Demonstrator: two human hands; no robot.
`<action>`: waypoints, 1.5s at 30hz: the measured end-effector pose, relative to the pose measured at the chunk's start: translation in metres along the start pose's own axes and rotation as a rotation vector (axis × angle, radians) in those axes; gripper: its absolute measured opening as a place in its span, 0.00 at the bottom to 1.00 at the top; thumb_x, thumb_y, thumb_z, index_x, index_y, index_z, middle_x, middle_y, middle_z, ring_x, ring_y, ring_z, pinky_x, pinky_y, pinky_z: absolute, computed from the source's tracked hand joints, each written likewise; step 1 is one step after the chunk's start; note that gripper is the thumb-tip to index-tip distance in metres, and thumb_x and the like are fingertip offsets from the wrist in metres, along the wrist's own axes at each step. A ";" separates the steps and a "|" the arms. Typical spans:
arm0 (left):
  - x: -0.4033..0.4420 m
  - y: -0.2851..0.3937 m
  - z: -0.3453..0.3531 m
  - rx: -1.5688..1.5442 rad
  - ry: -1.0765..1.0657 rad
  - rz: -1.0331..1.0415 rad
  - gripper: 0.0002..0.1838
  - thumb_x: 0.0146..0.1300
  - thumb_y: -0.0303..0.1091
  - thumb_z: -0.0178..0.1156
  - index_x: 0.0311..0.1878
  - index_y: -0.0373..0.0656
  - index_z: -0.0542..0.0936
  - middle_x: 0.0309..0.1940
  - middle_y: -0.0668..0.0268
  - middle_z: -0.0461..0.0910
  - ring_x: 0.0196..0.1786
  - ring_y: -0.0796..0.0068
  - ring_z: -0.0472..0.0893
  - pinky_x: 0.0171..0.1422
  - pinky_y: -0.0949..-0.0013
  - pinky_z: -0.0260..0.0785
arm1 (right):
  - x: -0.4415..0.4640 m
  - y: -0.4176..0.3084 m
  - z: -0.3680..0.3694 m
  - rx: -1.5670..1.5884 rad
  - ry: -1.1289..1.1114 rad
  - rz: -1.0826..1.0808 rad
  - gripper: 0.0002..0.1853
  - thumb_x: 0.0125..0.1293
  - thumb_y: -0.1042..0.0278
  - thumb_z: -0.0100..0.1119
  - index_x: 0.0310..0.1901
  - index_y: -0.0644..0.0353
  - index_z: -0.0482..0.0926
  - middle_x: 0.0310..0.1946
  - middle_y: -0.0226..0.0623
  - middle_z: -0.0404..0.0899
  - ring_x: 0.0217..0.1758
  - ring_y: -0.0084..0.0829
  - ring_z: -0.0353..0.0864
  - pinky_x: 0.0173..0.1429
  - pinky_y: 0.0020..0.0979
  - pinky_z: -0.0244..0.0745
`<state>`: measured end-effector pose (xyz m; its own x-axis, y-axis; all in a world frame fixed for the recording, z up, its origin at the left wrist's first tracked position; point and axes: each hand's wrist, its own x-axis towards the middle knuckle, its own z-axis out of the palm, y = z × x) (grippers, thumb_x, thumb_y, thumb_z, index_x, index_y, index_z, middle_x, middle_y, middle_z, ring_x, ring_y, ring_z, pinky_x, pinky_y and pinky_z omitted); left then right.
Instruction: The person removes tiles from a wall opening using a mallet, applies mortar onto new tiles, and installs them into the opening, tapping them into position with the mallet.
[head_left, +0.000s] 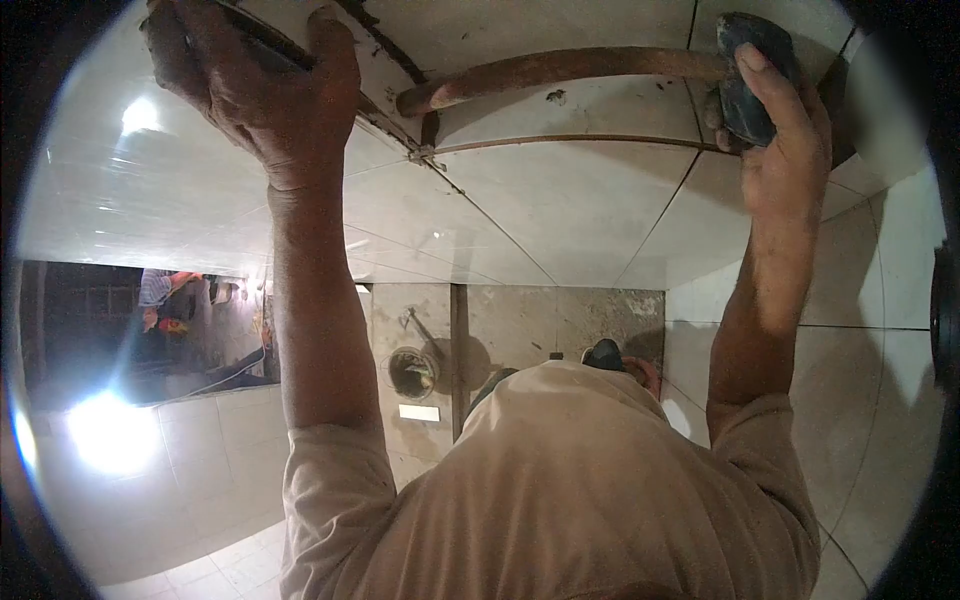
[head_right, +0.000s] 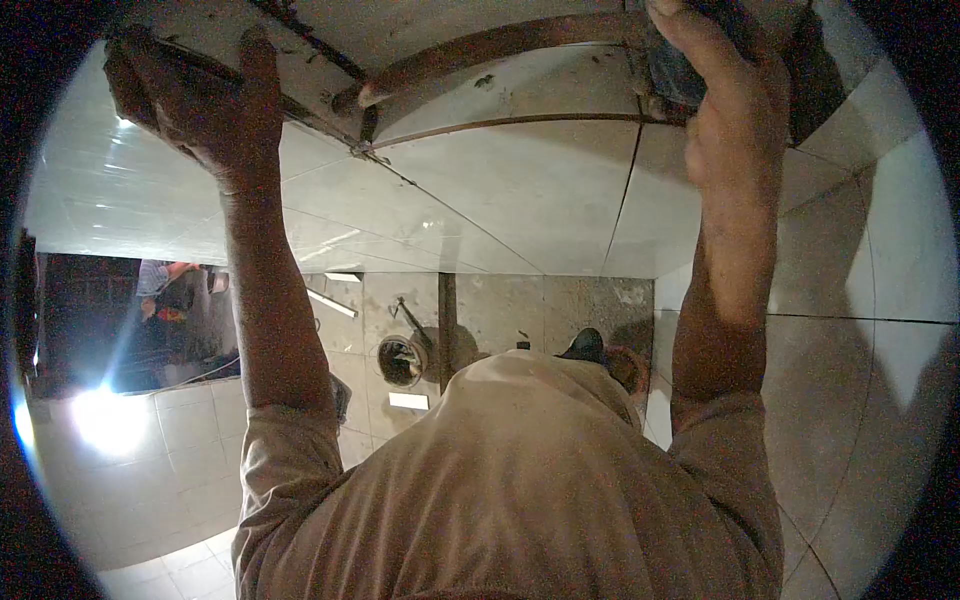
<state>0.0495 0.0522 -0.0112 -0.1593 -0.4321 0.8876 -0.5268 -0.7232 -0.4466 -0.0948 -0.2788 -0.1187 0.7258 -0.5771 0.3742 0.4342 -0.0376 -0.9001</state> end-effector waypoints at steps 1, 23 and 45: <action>0.000 0.000 0.002 -0.001 0.002 0.000 0.57 0.52 0.58 0.77 0.76 0.30 0.64 0.73 0.37 0.59 0.76 0.37 0.58 0.79 0.39 0.55 | -0.001 0.000 0.001 0.001 -0.002 -0.005 0.26 0.66 0.49 0.70 0.57 0.59 0.83 0.44 0.35 0.83 0.39 0.26 0.86 0.36 0.31 0.80; -0.065 0.036 0.011 -0.091 -0.082 -0.424 0.60 0.55 0.42 0.63 0.83 0.38 0.36 0.81 0.35 0.40 0.84 0.31 0.38 0.80 0.23 0.30 | 0.011 -0.017 0.010 0.306 0.143 -0.292 0.18 0.65 0.62 0.70 0.53 0.59 0.77 0.43 0.33 0.79 0.32 0.29 0.82 0.27 0.32 0.76; -0.060 0.038 0.009 -0.117 0.007 -0.397 0.56 0.53 0.38 0.63 0.82 0.38 0.44 0.80 0.38 0.46 0.83 0.32 0.44 0.81 0.26 0.32 | 0.025 -0.024 0.030 0.378 0.062 -0.322 0.19 0.67 0.59 0.68 0.54 0.60 0.80 0.40 0.34 0.82 0.34 0.29 0.83 0.28 0.31 0.77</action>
<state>0.0464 0.0456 -0.0829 0.0694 -0.1280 0.9893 -0.6396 -0.7668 -0.0543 -0.0710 -0.2682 -0.0811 0.4949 -0.6323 0.5960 0.8026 0.0699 -0.5924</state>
